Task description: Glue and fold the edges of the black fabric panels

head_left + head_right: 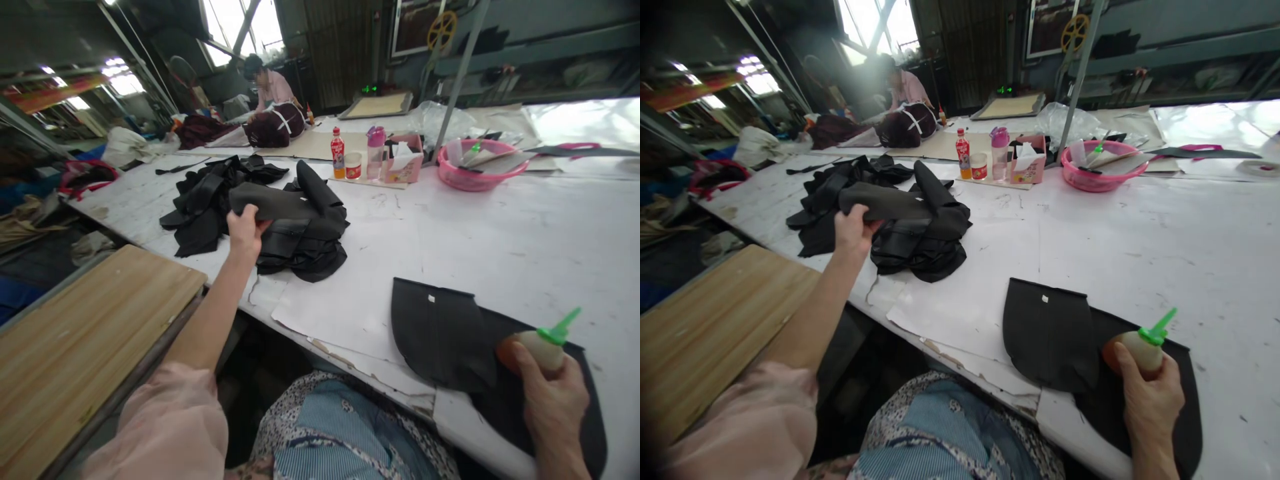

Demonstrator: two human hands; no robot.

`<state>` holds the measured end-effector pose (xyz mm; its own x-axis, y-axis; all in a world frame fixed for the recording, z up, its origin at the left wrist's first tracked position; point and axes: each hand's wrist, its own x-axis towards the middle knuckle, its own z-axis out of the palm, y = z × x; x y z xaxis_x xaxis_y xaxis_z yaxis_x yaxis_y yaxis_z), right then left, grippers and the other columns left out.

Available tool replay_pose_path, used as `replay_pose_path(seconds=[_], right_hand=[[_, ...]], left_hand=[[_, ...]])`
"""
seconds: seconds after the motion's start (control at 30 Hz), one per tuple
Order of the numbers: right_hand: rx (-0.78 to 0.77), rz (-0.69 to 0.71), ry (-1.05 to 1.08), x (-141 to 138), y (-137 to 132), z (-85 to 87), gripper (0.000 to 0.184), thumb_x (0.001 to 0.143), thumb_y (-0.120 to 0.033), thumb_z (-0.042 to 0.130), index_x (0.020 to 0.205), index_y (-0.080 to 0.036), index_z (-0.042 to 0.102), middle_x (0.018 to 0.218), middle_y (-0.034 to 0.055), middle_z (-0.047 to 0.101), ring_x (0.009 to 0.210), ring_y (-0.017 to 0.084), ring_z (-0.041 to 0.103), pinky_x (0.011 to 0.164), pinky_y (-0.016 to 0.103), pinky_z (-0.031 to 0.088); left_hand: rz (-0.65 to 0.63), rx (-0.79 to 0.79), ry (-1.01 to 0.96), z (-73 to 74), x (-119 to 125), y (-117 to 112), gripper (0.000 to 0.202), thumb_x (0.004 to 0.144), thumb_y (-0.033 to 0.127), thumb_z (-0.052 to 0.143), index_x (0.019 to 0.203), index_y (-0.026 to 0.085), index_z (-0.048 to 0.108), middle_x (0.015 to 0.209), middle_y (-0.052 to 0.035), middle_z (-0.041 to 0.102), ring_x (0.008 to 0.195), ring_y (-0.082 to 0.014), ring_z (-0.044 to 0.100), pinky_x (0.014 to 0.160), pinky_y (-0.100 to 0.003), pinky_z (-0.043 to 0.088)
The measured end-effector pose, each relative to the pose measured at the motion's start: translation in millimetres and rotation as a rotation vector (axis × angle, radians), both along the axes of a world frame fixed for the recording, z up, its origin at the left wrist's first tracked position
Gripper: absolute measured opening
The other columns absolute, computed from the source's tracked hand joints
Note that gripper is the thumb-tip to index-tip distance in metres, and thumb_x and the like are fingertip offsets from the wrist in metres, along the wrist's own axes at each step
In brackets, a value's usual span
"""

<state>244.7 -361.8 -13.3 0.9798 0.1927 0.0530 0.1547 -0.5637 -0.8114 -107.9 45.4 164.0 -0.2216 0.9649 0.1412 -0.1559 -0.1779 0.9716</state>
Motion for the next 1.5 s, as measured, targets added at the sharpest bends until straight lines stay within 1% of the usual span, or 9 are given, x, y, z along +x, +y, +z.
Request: replay_pose_path(seconds=[0.23, 0.37, 0.47, 0.73, 0.87, 1.03, 1.27, 1.37, 1.5], right_hand=[[0.082, -0.002, -0.047, -1, 2, 0.0, 0.068, 0.06, -0.067, 0.071, 0.106, -0.018, 0.064, 0.085, 0.0052, 0.061, 0.078, 0.028, 0.058, 0.078, 0.043, 0.048], [0.13, 0.033, -0.05, -2, 2, -1.2, 0.069, 0.062, -0.067, 0.072, 0.106, -0.015, 0.064, 0.085, 0.0047, 0.062, 0.076, 0.024, 0.058, 0.075, 0.039, 0.047], [0.147, 0.043, -0.063, -2, 2, -4.0, 0.067, 0.063, -0.068, 0.071, 0.104, -0.016, 0.064, 0.084, 0.0038, 0.062, 0.075, 0.024, 0.057, 0.074, 0.038, 0.047], [0.179, 0.05, -0.064, 0, 1, -6.8, 0.062, 0.063, -0.067, 0.073, 0.102, -0.019, 0.063, 0.085, 0.0035, 0.064, 0.075, 0.024, 0.059, 0.074, 0.037, 0.048], [0.168, 0.056, -0.071, 0, 2, -4.3, 0.061, 0.064, -0.067, 0.072, 0.101, -0.02, 0.063, 0.086, 0.004, 0.064, 0.077, 0.025, 0.06, 0.076, 0.037, 0.049], [0.154, 0.06, -0.062, -1, 1, -4.1, 0.063, 0.065, -0.067, 0.071, 0.104, -0.019, 0.063, 0.088, 0.0039, 0.064, 0.079, 0.024, 0.06, 0.077, 0.036, 0.048], [0.13, 0.048, -0.034, -1, 1, -2.9, 0.067, 0.063, -0.069, 0.07, 0.106, -0.019, 0.062, 0.088, 0.0043, 0.064, 0.079, 0.025, 0.06, 0.076, 0.037, 0.047], [0.112, 0.045, -0.029, -1, 1, -3.1, 0.067, 0.062, -0.069, 0.069, 0.107, -0.02, 0.062, 0.091, 0.005, 0.064, 0.081, 0.026, 0.06, 0.078, 0.039, 0.047], [0.113, 0.046, -0.025, 0, 0, -3.1, 0.067, 0.062, -0.069, 0.069, 0.106, -0.019, 0.062, 0.09, 0.0051, 0.064, 0.081, 0.026, 0.059, 0.078, 0.039, 0.047]], left_hand=[[-0.491, -0.584, -0.12, -118.1, 19, -192, 0.026, 0.073, 0.018, 0.073, 0.097, 0.015, 0.062, 0.098, -0.0066, 0.071, 0.081, -0.0183, 0.07, 0.074, -0.034, 0.062], [-1.227, -0.887, 0.168, -112.6, 2, -253, 0.034, 0.083, 0.045, 0.069, 0.087, 0.012, 0.064, 0.08, -0.0086, 0.07, 0.069, -0.0195, 0.071, 0.061, -0.027, 0.057], [-1.7, -0.53, 0.619, -86.6, 0, -253, 0.025, 0.083, 0.039, 0.069, 0.087, 0.013, 0.069, 0.075, -0.0045, 0.069, 0.065, -0.015, 0.066, 0.059, -0.022, 0.051], [-1.005, 0.584, 1.495, -113.6, 46, -178, 0.037, 0.087, 0.019, 0.065, 0.123, 0.018, 0.055, 0.127, -0.0119, 0.056, 0.109, -0.025, 0.062, 0.091, -0.037, 0.054], [-0.985, 0.662, 1.533, -139.8, 61, -159, 0.052, 0.09, 0.021, 0.06, 0.139, 0.023, 0.042, 0.129, -0.01, 0.052, 0.096, -0.021, 0.066, 0.078, -0.032, 0.056], [-1.013, 0.778, 1.521, -134.4, 69, -144, 0.021, 0.098, 0.021, 0.042, 0.097, 0.021, 0.063, 0.093, -0.0033, 0.061, 0.072, -0.0151, 0.062, 0.062, -0.025, 0.045], [-0.26, 0.331, 1.078, -116.6, 82, -98, 0.006, 0.087, 0.023, 0.058, 0.087, 0.02, 0.053, 0.065, 0.0038, 0.054, 0.058, -0.0139, 0.057, 0.06, -0.024, 0.041], [-0.312, 0.226, 0.846, -133.0, 89, -103, 0.017, 0.086, 0.027, 0.062, 0.094, 0.02, 0.048, 0.074, 0.0024, 0.058, 0.062, -0.0142, 0.061, 0.061, -0.024, 0.047], [-0.589, 0.55, 1.203, -157.9, 89, -126, 0.004, 0.091, 0.024, 0.055, 0.089, 0.02, 0.054, 0.091, -0.005, 0.063, 0.088, -0.0211, 0.063, 0.079, -0.033, 0.051]])
